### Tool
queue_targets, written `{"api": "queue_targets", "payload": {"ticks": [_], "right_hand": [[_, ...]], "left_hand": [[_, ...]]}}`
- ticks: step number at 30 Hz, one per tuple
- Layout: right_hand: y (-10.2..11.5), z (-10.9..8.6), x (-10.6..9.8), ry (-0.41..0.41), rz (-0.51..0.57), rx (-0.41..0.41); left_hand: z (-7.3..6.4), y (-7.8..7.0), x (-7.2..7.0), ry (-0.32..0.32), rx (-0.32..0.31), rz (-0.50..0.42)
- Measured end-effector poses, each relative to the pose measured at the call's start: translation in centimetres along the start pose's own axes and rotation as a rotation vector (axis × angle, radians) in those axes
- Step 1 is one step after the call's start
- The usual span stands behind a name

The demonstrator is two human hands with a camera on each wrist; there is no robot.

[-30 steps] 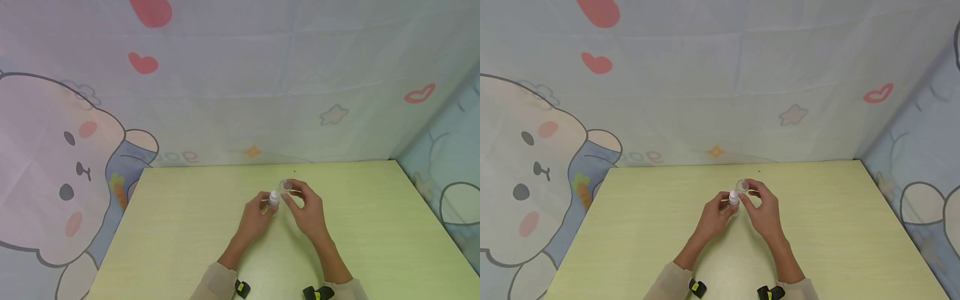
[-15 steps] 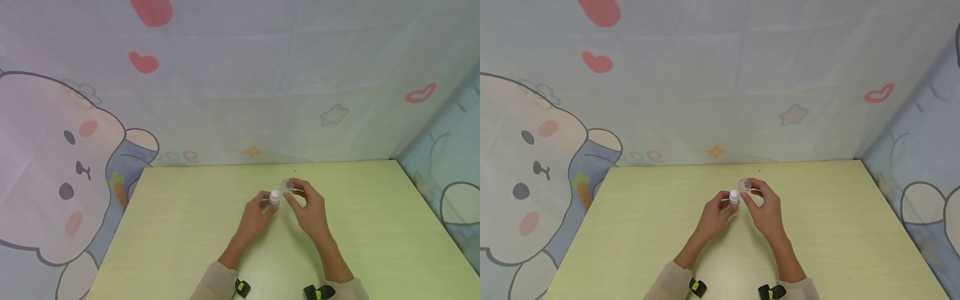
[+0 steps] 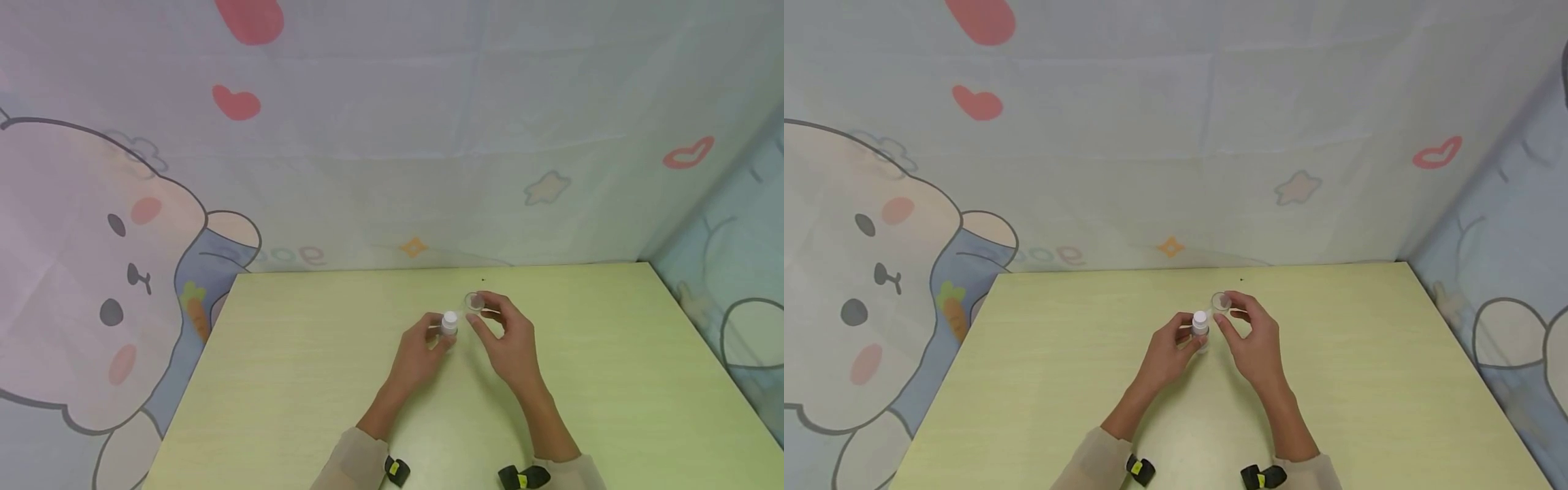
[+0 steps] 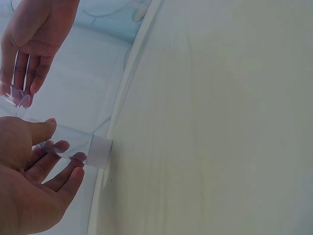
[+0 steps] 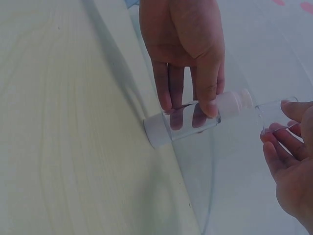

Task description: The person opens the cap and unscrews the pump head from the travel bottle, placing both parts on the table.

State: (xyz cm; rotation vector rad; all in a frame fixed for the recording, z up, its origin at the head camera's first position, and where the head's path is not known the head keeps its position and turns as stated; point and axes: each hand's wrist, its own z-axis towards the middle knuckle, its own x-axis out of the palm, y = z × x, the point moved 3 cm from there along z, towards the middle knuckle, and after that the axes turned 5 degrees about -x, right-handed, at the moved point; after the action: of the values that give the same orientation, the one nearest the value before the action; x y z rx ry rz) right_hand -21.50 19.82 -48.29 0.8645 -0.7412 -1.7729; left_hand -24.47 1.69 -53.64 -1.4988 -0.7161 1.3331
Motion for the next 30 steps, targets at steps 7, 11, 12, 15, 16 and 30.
{"api": "queue_targets", "payload": {"ticks": [7, 11, 12, 15, 16, 30], "right_hand": [[-0.1, 0.0, 0.0, 0.003, 0.004, -0.006], [-0.2, -0.1, -0.1, 0.005, 0.008, -0.002], [-0.3, -0.1, -0.1, 0.006, 0.007, 0.002], [-0.1, -0.2, 0.0, 0.005, -0.003, 0.024], [0.4, -0.2, 0.0, 0.003, 0.0, 0.029], [2.3, -0.2, -0.3, -0.01, 0.004, 0.042]], "left_hand": [[0.0, 0.2, 0.0, 0.005, 0.005, -0.009], [0.1, 0.4, 0.0, 0.011, -0.008, -0.014], [0.1, 0.4, 0.0, 0.011, -0.008, -0.015], [0.0, 0.4, 0.1, 0.008, -0.015, -0.012], [-0.1, 0.4, 0.1, 0.006, -0.017, -0.013], [0.0, 0.1, 0.5, -0.02, -0.018, -0.001]]}}
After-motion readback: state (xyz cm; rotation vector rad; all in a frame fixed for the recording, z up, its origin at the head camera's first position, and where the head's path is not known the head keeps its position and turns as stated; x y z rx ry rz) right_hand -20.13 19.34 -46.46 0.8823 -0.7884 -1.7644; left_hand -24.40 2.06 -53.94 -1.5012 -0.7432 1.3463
